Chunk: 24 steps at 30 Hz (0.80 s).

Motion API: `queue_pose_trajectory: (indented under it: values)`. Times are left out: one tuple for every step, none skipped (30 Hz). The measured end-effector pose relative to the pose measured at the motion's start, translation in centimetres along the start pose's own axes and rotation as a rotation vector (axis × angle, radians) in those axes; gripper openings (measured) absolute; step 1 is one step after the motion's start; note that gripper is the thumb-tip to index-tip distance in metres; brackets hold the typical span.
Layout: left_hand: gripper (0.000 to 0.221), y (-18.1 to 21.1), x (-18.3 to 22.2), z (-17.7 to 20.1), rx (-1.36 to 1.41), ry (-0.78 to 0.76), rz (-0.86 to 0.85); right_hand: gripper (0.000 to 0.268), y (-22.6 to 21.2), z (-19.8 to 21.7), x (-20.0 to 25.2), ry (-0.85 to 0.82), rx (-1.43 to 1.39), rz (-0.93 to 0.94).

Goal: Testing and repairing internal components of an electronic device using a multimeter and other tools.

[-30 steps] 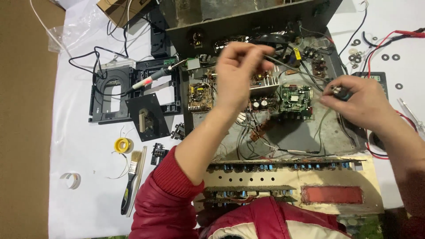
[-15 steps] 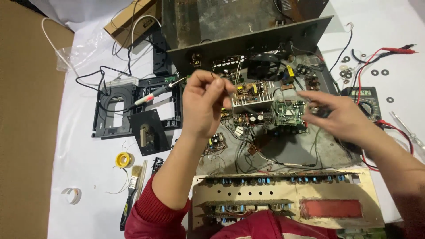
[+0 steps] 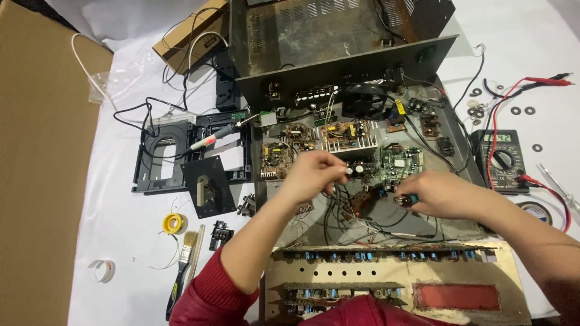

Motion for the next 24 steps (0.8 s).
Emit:
queue_pose_trajectory:
  values:
    - [0.01,0.2,-0.2,-0.6,0.001,0.0,0.001,0.039,0.3,0.1,0.1,-0.001,0.0,0.0]
    - [0.01,0.7,-0.4,-1.2,-0.004,-0.002,-0.026,0.041,0.4,0.5,0.2,0.052,-0.016,0.013]
    - [0.011,1.1,-0.7,-1.7,-0.01,-0.003,-0.054,0.043,0.6,1.0,0.3,0.108,-0.033,0.025]
    - [0.011,1.5,-0.7,-2.1,-0.011,-0.003,-0.054,0.043,0.6,1.1,0.3,0.108,-0.033,0.025]
    - [0.01,1.7,-0.8,-2.4,0.036,0.01,-0.023,0.039,0.8,1.4,0.5,0.12,-0.048,-0.003]
    - [0.009,2.0,-0.9,-2.7,0.082,0.024,0.007,0.035,1.0,1.6,0.6,0.131,-0.063,-0.03]
    - [0.009,2.3,-1.0,-2.9,0.08,0.024,0.006,0.035,1.5,1.3,0.5,0.133,-0.064,-0.03]
    - [0.01,2.6,-1.1,-3.1,0.057,0.02,0.009,0.036,2.0,1.0,0.5,0.126,-0.048,-0.028]
    - [0.012,2.9,-1.1,-3.2,0.035,0.017,0.012,0.037,2.4,0.7,0.4,0.118,-0.032,-0.024]
    - [0.012,3.2,-1.2,-3.1,0.033,0.018,0.011,0.037,2.2,0.7,0.4,0.12,-0.032,-0.024]
    - [0.012,3.5,-1.3,-2.7,0.018,0.045,0.018,0.039,2.3,0.5,0.4,0.076,-0.021,-0.066]
    - [0.013,3.8,-1.4,-2.4,0.003,0.073,0.024,0.04,2.4,0.3,0.5,0.032,-0.01,-0.108]
    - [0.013,3.6,-2.2,-2.4,0.002,0.073,0.023,0.04,2.1,0.4,0.5,0.033,-0.01,-0.108]
    - [0.012,3.6,-2.9,-2.1,-0.01,0.122,-0.014,0.038,1.8,0.5,0.6,0.017,-0.027,-0.104]
    - [0.011,3.7,-3.7,-1.8,-0.023,0.171,-0.052,0.035,1.4,0.6,0.5,0.001,-0.042,-0.1]
    - [0.011,4.2,-4.0,-1.9,-0.023,0.173,-0.055,0.035,1.0,0.7,0.4,0.004,-0.04,-0.1]
    - [0.011,4.5,-4.2,-1.9,-0.094,0.2,-0.042,0.033,0.5,0.5,0.2,-0.027,-0.046,-0.086]
    - [0.012,4.8,-4.4,-1.9,-0.165,0.226,-0.029,0.031,0.0,0.4,0.1,-0.057,-0.052,-0.071]
    - [0.012,5.0,-4.3,-2.1,-0.167,0.226,-0.029,0.031,-0.2,0.5,0.1,-0.056,-0.053,-0.071]
    - [0.013,5.2,-4.3,-2.5,-0.205,0.182,-0.018,0.03,-0.5,0.6,0.0,-0.063,-0.059,-0.073]
    - [0.014,5.4,-4.3,-3.0,-0.243,0.137,-0.007,0.029,-0.6,0.6,0.1,-0.072,-0.066,-0.076]
    - [0.014,5.1,-4.3,-3.3,-0.244,0.135,-0.006,0.029,-0.4,0.4,0.0,-0.071,-0.068,-0.077]
    - [0.015,5.0,-4.4,-3.6,-0.306,0.116,-0.018,0.029,-0.3,0.4,-0.1,-0.076,-0.07,-0.052]
    - [0.016,4.8,-4.5,-4.0,-0.368,0.097,-0.029,0.029,-0.2,0.3,-0.1,-0.08,-0.072,-0.028]
Point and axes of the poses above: each hand's wrist, its own x-axis away from the middle knuckle, its own z-axis out of the back of the hand, y = z × x, the point moved 6 cm from there along -x, towards the middle knuckle, and after that the axes turned 8 degrees about -x, right-handed, at the moved point
